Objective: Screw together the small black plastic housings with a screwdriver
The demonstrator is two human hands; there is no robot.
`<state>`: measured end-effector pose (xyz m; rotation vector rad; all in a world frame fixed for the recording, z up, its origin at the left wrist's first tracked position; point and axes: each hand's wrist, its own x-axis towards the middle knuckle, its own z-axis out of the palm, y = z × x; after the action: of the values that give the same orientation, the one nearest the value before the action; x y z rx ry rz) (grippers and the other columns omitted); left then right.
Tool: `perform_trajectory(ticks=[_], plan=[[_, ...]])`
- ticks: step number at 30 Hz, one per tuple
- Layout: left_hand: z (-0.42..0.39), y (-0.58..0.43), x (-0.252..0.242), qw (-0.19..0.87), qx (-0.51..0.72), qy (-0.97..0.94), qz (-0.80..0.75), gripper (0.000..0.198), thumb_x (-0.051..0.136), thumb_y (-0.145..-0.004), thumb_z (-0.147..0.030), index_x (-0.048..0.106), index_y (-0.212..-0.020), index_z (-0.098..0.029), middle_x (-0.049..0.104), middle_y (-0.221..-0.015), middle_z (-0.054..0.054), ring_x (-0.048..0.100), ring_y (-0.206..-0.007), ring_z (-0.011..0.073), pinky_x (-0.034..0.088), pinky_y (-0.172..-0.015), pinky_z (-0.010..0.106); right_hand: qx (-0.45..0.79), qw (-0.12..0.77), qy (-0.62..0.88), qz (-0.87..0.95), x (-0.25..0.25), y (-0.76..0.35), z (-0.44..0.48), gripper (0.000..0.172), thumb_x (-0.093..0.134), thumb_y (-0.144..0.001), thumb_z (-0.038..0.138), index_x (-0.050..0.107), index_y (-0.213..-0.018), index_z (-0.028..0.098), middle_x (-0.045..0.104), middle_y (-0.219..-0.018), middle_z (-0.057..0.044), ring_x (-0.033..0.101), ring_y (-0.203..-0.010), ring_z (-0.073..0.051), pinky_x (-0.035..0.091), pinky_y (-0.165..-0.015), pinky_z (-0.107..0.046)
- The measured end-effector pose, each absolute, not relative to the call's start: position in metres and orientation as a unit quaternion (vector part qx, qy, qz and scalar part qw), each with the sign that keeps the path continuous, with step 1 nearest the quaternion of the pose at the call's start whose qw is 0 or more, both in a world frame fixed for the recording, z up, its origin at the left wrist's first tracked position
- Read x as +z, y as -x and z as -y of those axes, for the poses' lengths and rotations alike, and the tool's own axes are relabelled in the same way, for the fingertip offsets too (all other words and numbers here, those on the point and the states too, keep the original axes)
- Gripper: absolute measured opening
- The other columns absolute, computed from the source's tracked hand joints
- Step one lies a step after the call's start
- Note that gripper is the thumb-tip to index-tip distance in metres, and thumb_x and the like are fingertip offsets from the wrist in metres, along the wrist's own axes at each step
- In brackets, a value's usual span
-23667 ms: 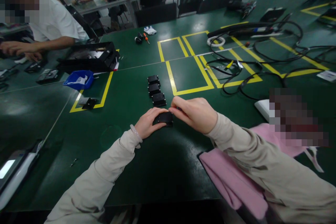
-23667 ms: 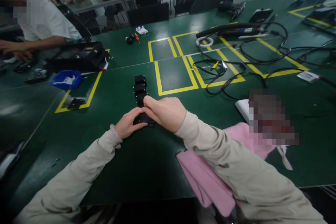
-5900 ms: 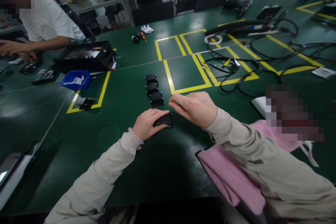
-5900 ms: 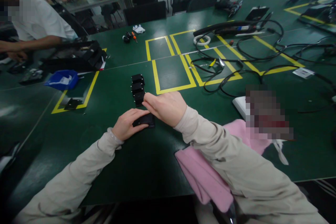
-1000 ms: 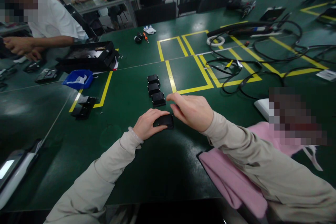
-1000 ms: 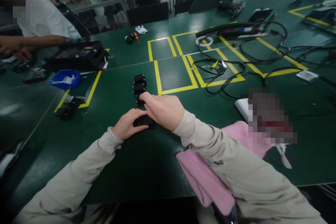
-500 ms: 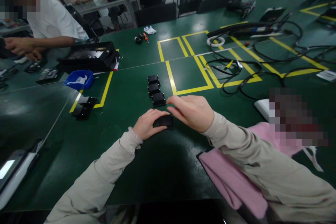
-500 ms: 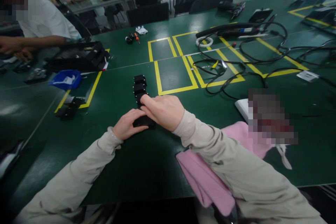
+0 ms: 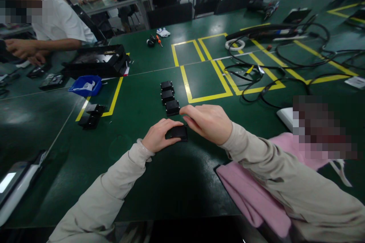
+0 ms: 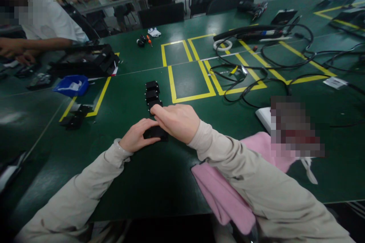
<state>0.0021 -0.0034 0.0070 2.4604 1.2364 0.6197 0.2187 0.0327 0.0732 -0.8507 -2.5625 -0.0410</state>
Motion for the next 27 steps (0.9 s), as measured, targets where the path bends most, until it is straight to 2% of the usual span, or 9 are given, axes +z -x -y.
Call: perform_trajectory(ticks=[3,8,13,18,23,27], plan=[[0.0039,-0.0013,0.0075,0.164,0.215,-0.860,-0.432,0.040,0.064,-0.086,-0.037,0.055,-0.121,-0.021,0.065,-0.109,0.006,0.057,-0.097,0.0224,0.048,-0.087,0.037,0.008,0.232,0.304,0.924,0.0736,-0.2187,-0.0330,0.028,0.036,-0.095,0.024,0.056,-0.112,0.016,0.073,-0.087,-0.005,0.065,-0.074,-0.015,0.034,-0.061,-0.026],[0.0036,-0.0002,0.0071,0.176,0.213,-0.856,-0.436,0.041,0.064,-0.085,-0.037,0.054,-0.122,-0.021,0.064,-0.111,0.006,0.057,-0.099,0.0229,0.048,-0.088,0.038,-0.007,0.206,0.331,0.921,0.0725,-0.2190,-0.0343,0.034,0.034,-0.098,0.037,0.061,-0.100,0.017,0.070,-0.073,-0.004,0.061,-0.061,-0.016,0.029,-0.056,-0.027],[0.0034,-0.0003,0.0067,0.175,0.209,-0.857,-0.438,0.040,0.064,-0.086,-0.038,0.054,-0.121,-0.022,0.064,-0.110,0.006,0.057,-0.099,0.0228,0.048,-0.088,0.038,0.003,0.236,0.319,0.918,0.0715,-0.2186,-0.0340,0.028,0.036,-0.095,0.024,0.058,-0.110,0.016,0.072,-0.082,-0.004,0.063,-0.066,-0.015,0.031,-0.059,-0.027],[0.0036,-0.0006,0.0068,0.173,0.209,-0.858,-0.437,0.041,0.063,-0.086,-0.038,0.054,-0.122,-0.022,0.064,-0.111,0.006,0.058,-0.100,0.0229,0.047,-0.090,0.038,-0.013,0.211,0.328,0.921,0.0717,-0.2187,-0.0332,0.033,0.034,-0.097,0.035,0.062,-0.096,0.017,0.069,-0.072,-0.003,0.060,-0.060,-0.015,0.028,-0.056,-0.028],[0.0035,-0.0005,0.0077,0.172,0.209,-0.859,-0.435,0.040,0.063,-0.086,-0.038,0.055,-0.122,-0.022,0.064,-0.110,0.006,0.058,-0.099,0.0227,0.048,-0.088,0.038,0.006,0.240,0.320,0.917,0.0723,-0.2189,-0.0324,0.028,0.036,-0.095,0.024,0.059,-0.109,0.016,0.072,-0.081,-0.004,0.062,-0.066,-0.014,0.031,-0.059,-0.026],[0.0035,-0.0002,0.0082,0.175,0.211,-0.859,-0.433,0.040,0.062,-0.086,-0.038,0.055,-0.122,-0.021,0.064,-0.111,0.007,0.058,-0.099,0.0227,0.048,-0.089,0.038,0.002,0.209,0.344,0.915,0.0745,-0.2190,-0.0318,0.031,0.035,-0.097,0.034,0.061,-0.100,0.017,0.070,-0.072,-0.004,0.059,-0.060,-0.014,0.027,-0.056,-0.027]])
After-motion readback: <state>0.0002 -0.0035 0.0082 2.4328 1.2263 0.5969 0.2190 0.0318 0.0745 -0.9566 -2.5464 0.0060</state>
